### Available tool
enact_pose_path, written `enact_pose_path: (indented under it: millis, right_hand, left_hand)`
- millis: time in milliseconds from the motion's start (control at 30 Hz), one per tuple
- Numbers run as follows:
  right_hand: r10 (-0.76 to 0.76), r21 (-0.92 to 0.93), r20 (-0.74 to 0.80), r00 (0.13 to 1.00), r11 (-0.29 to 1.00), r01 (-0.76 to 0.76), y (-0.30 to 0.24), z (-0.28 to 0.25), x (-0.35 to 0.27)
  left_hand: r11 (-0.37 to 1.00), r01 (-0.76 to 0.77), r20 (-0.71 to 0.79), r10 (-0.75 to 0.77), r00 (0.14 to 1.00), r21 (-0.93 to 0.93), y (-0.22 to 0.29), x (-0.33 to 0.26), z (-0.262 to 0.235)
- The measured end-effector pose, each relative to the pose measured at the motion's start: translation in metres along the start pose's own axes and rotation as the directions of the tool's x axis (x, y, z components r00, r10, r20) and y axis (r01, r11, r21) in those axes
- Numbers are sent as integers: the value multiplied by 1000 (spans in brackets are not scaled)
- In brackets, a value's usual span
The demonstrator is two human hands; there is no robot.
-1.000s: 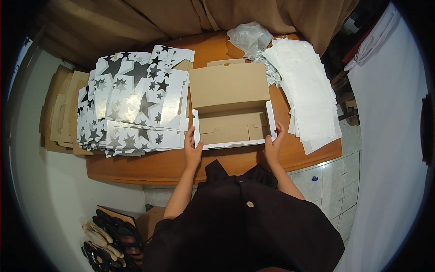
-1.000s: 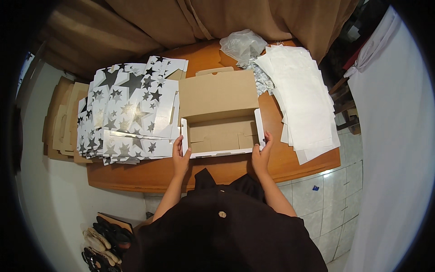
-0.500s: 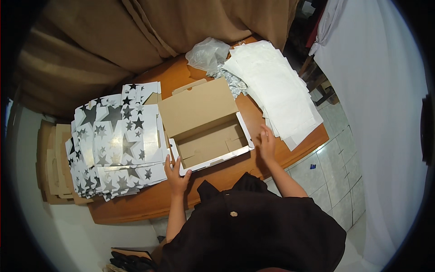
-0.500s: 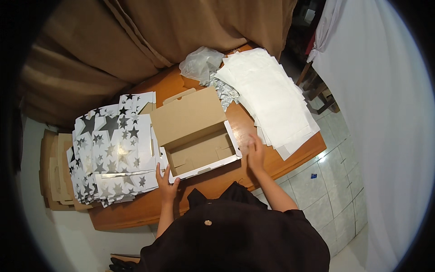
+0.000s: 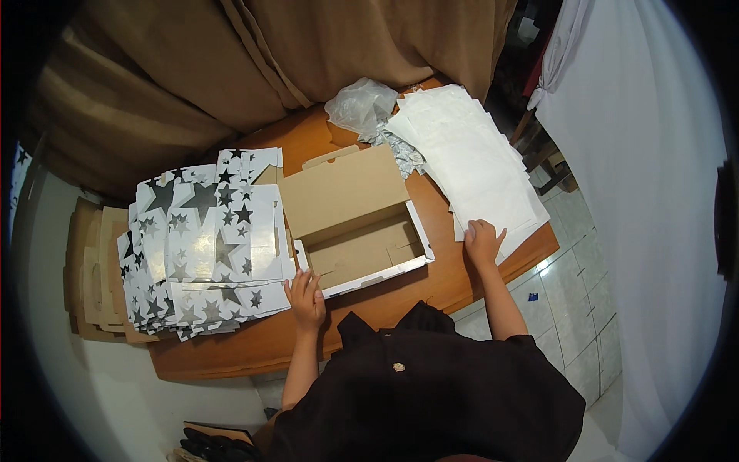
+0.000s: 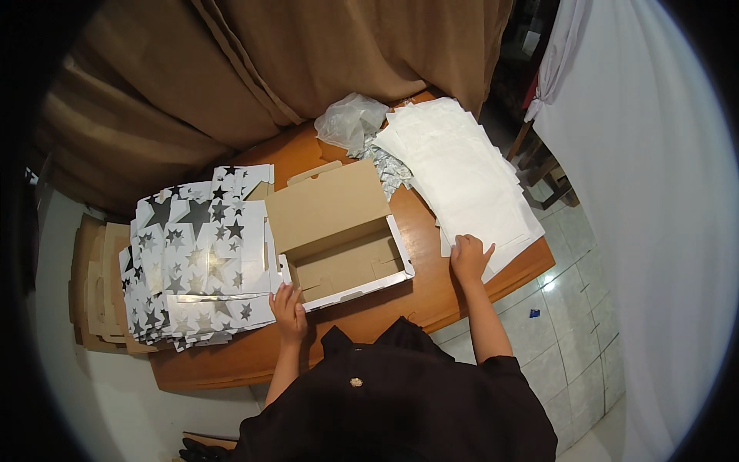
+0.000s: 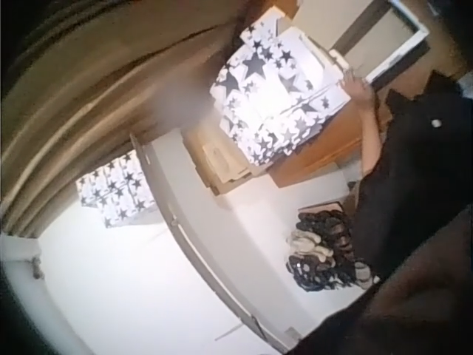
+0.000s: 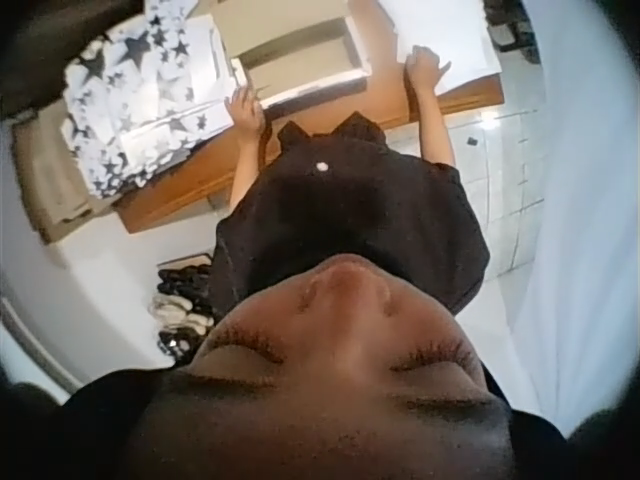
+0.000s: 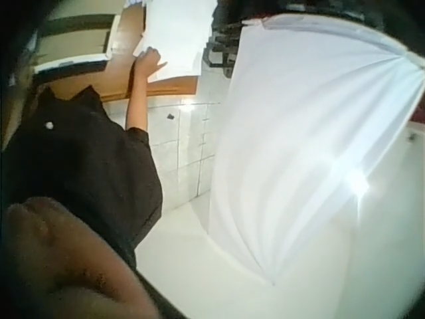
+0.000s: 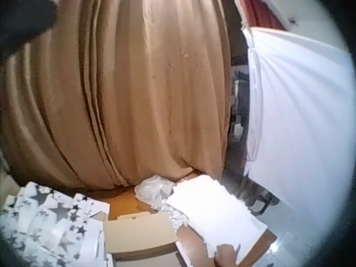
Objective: Fold and assemble shoe boxes and organize them on a shelf.
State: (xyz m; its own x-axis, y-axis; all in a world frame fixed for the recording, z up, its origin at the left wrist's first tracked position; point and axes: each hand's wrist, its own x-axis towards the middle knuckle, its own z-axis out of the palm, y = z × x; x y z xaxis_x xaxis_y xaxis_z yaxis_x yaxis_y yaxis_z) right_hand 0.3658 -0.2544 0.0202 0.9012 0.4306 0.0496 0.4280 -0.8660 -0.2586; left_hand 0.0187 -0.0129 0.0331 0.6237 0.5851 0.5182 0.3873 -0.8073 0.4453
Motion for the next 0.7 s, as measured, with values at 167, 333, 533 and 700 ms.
enact_pose_path:
  millis: [167,333,533,700]
  right_hand:
    - [-197,30,-257,946,977,212,-3,8,-11]
    - [-41,157,-74,996,986,52,-20,-15,-15]
    - [-63,681,-52,997,728,82,-67,-55,-40]
    - [-452,609,-205,868,636,475,-122,-76,-83]
  left_hand:
    - [997,-19,-207,3,978,-75,19,23,-6]
    - [972,-109,-329,35,944,-209,57,65,-19]
    - [880,85,55,-67,996,-467,99,108,-10]
    - [665,555,561,-240,792,-500,109,127,35]
